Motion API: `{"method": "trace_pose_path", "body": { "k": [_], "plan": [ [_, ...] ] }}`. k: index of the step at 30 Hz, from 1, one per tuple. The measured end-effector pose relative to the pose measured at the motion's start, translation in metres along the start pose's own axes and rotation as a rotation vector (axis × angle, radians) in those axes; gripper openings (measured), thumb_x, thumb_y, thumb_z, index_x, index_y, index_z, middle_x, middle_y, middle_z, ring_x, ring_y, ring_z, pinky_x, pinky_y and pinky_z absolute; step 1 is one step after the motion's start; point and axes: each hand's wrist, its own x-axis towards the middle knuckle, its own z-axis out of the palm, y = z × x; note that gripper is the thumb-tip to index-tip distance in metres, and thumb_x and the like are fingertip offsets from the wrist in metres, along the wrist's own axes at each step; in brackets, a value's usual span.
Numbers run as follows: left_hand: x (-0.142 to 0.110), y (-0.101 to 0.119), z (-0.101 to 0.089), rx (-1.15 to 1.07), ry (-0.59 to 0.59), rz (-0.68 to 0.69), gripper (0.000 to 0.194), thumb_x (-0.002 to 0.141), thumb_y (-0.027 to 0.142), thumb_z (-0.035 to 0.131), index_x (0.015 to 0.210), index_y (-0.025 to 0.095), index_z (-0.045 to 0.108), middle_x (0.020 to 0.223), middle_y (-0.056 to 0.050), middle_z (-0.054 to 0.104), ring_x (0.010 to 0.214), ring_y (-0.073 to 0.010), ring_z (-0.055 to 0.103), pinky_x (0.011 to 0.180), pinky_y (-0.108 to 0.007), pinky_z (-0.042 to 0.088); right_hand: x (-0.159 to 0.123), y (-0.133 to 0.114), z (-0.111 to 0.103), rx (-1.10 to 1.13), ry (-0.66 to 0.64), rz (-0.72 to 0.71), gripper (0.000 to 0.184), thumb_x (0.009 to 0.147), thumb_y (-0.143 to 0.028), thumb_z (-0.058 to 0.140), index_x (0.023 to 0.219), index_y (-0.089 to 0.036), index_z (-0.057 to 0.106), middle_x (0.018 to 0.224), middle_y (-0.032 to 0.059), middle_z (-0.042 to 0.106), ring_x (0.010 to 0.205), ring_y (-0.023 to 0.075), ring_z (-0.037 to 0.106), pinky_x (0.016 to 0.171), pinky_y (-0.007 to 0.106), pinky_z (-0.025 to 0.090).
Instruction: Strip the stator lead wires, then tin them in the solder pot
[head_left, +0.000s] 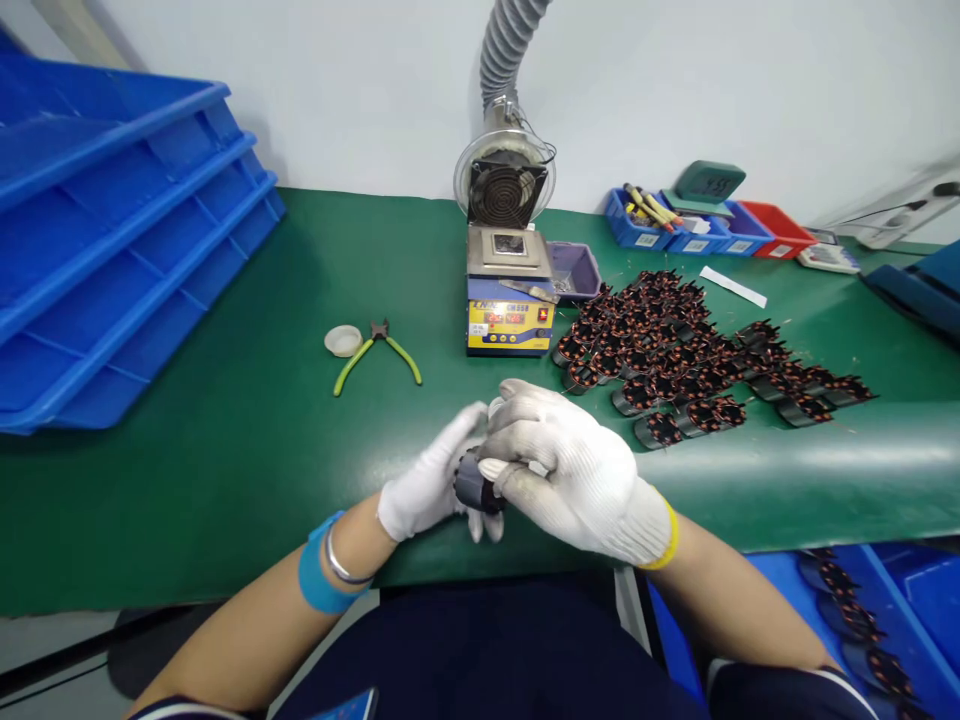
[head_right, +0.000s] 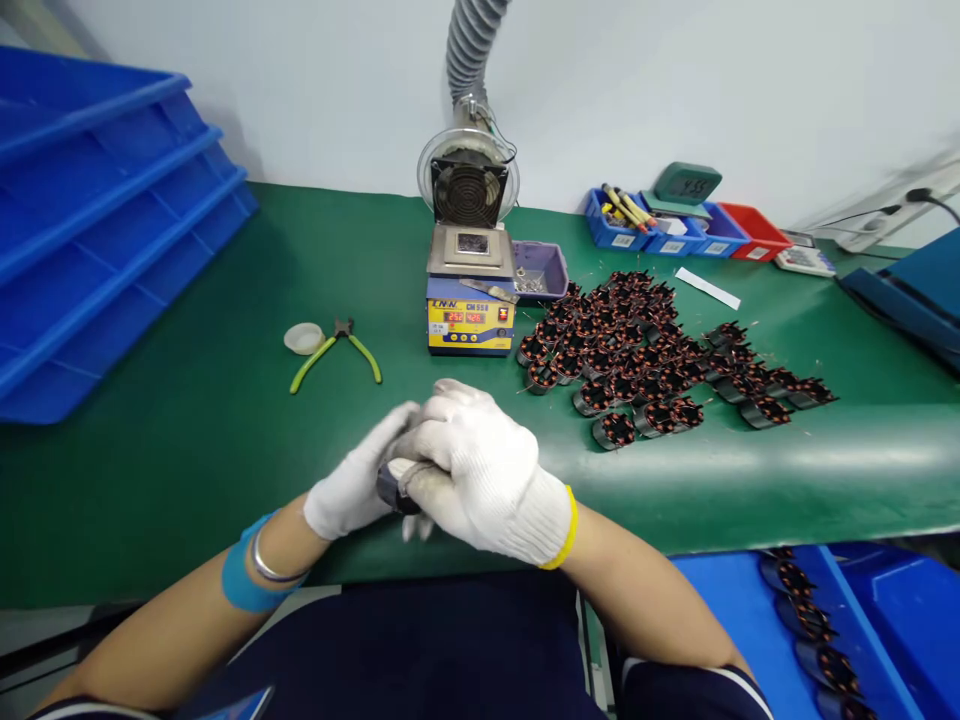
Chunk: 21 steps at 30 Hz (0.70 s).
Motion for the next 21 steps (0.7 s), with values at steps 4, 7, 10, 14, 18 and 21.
{"method": "trace_pose_path", "body": {
  "k": [4, 7, 10, 14, 18, 21],
  "plan": [
    [-0.002, -0.001, 0.007, -0.003, 0.017, 0.178, 0.019, 0.084, 0.033, 0.062, 0.077, 0.015, 0.065, 0.066, -0.004, 0.067, 0.058, -0.0164, 0.066, 0.055, -0.026, 0.055, 0.003, -0.001, -0.004, -0.259, -0.003, -0.045, 0.016, 0.088, -0.020, 0.053, 0.082, -0.016, 0.067, 0.081, 0.0073, 0.067, 0.086, 0.0226, 0.064, 0.105, 0.055, 0.047],
    [-0.001, 0.011, 0.009, -0.180, 0.313, 0.568, 0.027, 0.078, 0.022, 0.062, 0.055, 0.018, 0.048, 0.055, 0.001, 0.055, 0.065, -0.0128, 0.064, 0.069, -0.025, 0.057, 0.009, -0.008, -0.010, -0.354, 0.017, -0.096, 0.018, 0.089, -0.020, 0.052, 0.082, -0.016, 0.068, 0.080, 0.0070, 0.067, 0.084, 0.0221, 0.064, 0.105, 0.056, 0.046],
    [0.002, 0.013, 0.005, -0.175, 0.329, 0.453, 0.025, 0.081, 0.036, 0.064, 0.064, 0.020, 0.055, 0.052, 0.003, 0.052, 0.060, -0.0138, 0.062, 0.064, -0.026, 0.056, 0.013, -0.012, -0.014, -0.369, -0.002, -0.141, 0.020, 0.090, -0.019, 0.050, 0.083, -0.018, 0.068, 0.079, 0.0061, 0.067, 0.084, 0.0215, 0.064, 0.105, 0.054, 0.046],
    [-0.001, 0.001, 0.004, 0.113, -0.066, 0.095, 0.047, 0.070, 0.065, 0.070, 0.078, 0.019, 0.064, 0.065, -0.003, 0.064, 0.059, -0.0207, 0.066, 0.056, -0.034, 0.056, 0.009, -0.009, -0.012, -0.329, -0.023, -0.133, 0.017, 0.087, -0.018, 0.052, 0.086, -0.019, 0.068, 0.082, 0.0062, 0.067, 0.087, 0.0224, 0.064, 0.105, 0.056, 0.047],
    [-0.007, -0.006, 0.013, 0.499, 0.090, 0.363, 0.043, 0.068, 0.056, 0.078, 0.082, 0.018, 0.066, 0.080, -0.007, 0.071, 0.072, -0.0224, 0.069, 0.070, -0.035, 0.059, -0.005, -0.004, -0.006, -0.199, 0.035, -0.054, 0.012, 0.086, -0.015, 0.056, 0.090, -0.019, 0.066, 0.086, 0.0051, 0.068, 0.088, 0.0208, 0.065, 0.108, 0.055, 0.045],
    [-0.005, -0.013, 0.017, 0.646, 0.369, 0.749, 0.041, 0.066, 0.038, 0.083, 0.098, 0.019, 0.064, 0.102, -0.010, 0.072, 0.095, -0.0258, 0.070, 0.087, -0.037, 0.059, -0.022, 0.001, -0.005, 0.150, 0.281, 0.153, 0.007, 0.088, -0.017, 0.058, 0.086, -0.021, 0.064, 0.084, 0.0029, 0.067, 0.087, 0.0186, 0.067, 0.103, 0.050, 0.051]
  ]
}}
